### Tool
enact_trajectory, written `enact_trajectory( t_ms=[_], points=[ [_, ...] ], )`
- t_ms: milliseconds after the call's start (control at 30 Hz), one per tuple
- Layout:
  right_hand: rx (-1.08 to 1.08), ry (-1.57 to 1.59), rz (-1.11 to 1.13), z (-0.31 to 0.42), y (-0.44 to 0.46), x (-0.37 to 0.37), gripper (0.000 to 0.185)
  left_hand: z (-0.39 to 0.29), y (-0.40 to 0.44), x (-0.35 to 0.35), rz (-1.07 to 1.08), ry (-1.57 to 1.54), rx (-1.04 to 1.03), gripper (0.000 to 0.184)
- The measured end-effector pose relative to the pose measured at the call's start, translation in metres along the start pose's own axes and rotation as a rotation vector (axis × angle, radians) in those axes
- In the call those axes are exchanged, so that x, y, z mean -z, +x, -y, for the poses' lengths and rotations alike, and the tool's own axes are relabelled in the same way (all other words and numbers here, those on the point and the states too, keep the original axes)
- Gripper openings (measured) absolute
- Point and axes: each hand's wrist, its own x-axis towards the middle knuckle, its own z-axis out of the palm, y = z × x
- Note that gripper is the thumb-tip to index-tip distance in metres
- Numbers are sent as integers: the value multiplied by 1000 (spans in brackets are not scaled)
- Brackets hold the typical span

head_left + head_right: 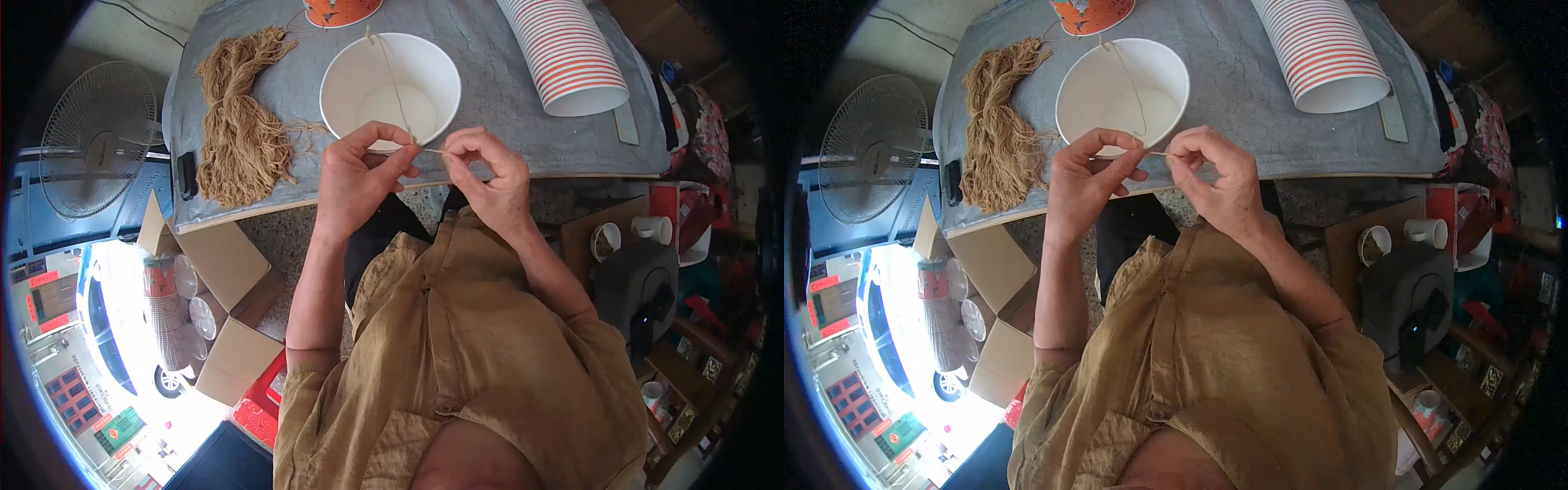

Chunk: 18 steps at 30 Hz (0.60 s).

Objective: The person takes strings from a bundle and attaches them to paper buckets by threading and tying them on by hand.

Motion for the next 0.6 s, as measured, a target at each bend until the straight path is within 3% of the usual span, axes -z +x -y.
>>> enact_trajectory(
  t_ms=[167, 267, 433, 600],
  points=[
    [74, -117, -51, -2, 4, -1, 12, -3, -1, -4, -36, -63, -27, 12],
    [301, -438, -62, 6, 9, 0, 15, -1, -1, -3, -42, -133, -62, 13],
    [226, -351, -10, -2, 6, -4, 15, -13, -6, -5, 0, -358, -59, 13],
    [146, -189, 31, 0, 15, -3, 11, -8, 0, -10, -11, -257, -166, 14]
  ],
)
